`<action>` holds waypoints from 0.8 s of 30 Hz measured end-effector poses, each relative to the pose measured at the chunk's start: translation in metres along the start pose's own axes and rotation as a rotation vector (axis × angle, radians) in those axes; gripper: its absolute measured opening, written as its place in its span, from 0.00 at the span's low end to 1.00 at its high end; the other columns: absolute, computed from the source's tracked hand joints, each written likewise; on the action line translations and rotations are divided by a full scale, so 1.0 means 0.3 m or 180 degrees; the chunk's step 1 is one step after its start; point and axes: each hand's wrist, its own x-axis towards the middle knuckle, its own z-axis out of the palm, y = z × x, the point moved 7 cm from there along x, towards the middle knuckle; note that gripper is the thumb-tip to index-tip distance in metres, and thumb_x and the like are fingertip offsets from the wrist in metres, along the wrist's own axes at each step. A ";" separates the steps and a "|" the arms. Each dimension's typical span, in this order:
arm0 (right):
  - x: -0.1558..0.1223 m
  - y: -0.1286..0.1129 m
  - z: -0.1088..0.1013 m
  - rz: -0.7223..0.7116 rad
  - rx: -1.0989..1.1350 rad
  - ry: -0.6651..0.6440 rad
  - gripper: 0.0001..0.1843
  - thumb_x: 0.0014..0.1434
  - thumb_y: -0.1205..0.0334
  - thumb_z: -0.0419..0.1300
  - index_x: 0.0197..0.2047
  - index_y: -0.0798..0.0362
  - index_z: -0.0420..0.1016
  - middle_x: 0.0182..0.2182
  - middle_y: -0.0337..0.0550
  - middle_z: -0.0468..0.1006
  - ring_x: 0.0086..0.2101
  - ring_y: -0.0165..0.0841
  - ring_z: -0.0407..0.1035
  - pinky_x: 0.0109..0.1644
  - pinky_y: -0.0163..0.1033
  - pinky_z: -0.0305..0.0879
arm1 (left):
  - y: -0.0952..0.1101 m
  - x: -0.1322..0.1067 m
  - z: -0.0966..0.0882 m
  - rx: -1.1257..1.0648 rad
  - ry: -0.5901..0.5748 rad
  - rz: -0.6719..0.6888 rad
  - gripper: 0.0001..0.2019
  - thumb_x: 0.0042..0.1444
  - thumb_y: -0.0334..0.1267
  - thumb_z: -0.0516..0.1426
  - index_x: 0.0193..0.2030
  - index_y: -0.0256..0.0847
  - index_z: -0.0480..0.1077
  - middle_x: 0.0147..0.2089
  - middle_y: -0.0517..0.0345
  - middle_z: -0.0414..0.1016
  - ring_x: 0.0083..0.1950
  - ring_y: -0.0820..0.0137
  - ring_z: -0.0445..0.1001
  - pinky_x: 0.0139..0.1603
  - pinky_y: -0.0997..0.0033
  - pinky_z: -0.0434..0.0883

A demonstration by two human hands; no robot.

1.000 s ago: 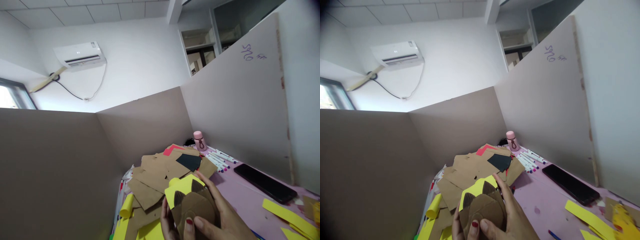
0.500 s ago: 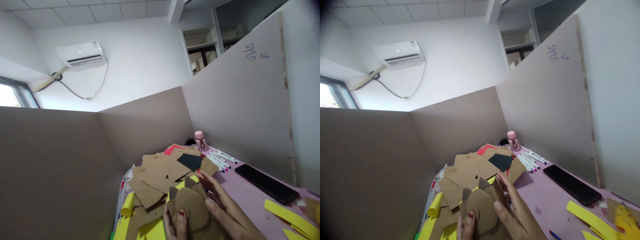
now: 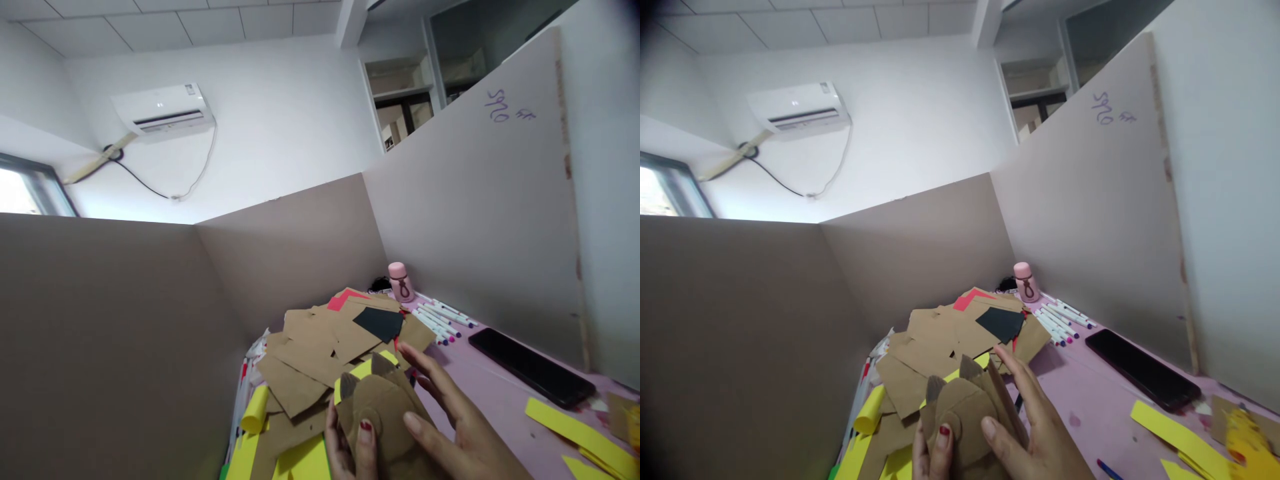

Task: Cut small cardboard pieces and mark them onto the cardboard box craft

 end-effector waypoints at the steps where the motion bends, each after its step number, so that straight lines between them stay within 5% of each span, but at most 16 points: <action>1: 0.000 -0.003 -0.002 -0.0009 -0.0049 -0.0003 0.35 0.60 0.48 0.56 0.67 0.45 0.51 0.68 0.47 0.53 0.66 0.44 0.47 0.68 0.55 0.46 | 0.002 0.001 0.002 0.0025 0.0015 0.0007 0.36 0.55 0.52 0.55 0.62 0.25 0.56 0.54 0.26 0.73 0.53 0.48 0.76 0.50 0.59 0.75; 6: 0.000 -0.009 0.006 -0.0016 -0.0190 -0.0227 0.37 0.59 0.51 0.57 0.67 0.47 0.47 0.69 0.49 0.51 0.67 0.44 0.45 0.68 0.55 0.47 | 0.031 -0.010 0.010 -0.0053 0.0109 0.0160 0.36 0.53 0.55 0.56 0.61 0.28 0.58 0.56 0.30 0.73 0.55 0.50 0.75 0.50 0.63 0.75; 18: 0.001 0.004 0.005 -0.0056 -0.0147 0.0040 0.38 0.55 0.53 0.59 0.67 0.46 0.51 0.68 0.47 0.54 0.66 0.44 0.49 0.68 0.55 0.49 | 0.060 -0.032 0.019 -0.0066 0.0196 0.0211 0.25 0.56 0.48 0.55 0.57 0.37 0.60 0.51 0.38 0.76 0.50 0.54 0.78 0.47 0.64 0.75; 24: -0.002 -0.030 0.000 -0.0020 0.0053 0.0075 0.37 0.55 0.51 0.62 0.66 0.42 0.57 0.66 0.44 0.61 0.64 0.49 0.54 0.64 0.55 0.58 | 0.074 -0.051 0.036 -0.0184 0.0134 0.0294 0.29 0.53 0.49 0.57 0.57 0.37 0.59 0.52 0.36 0.75 0.48 0.54 0.79 0.44 0.64 0.76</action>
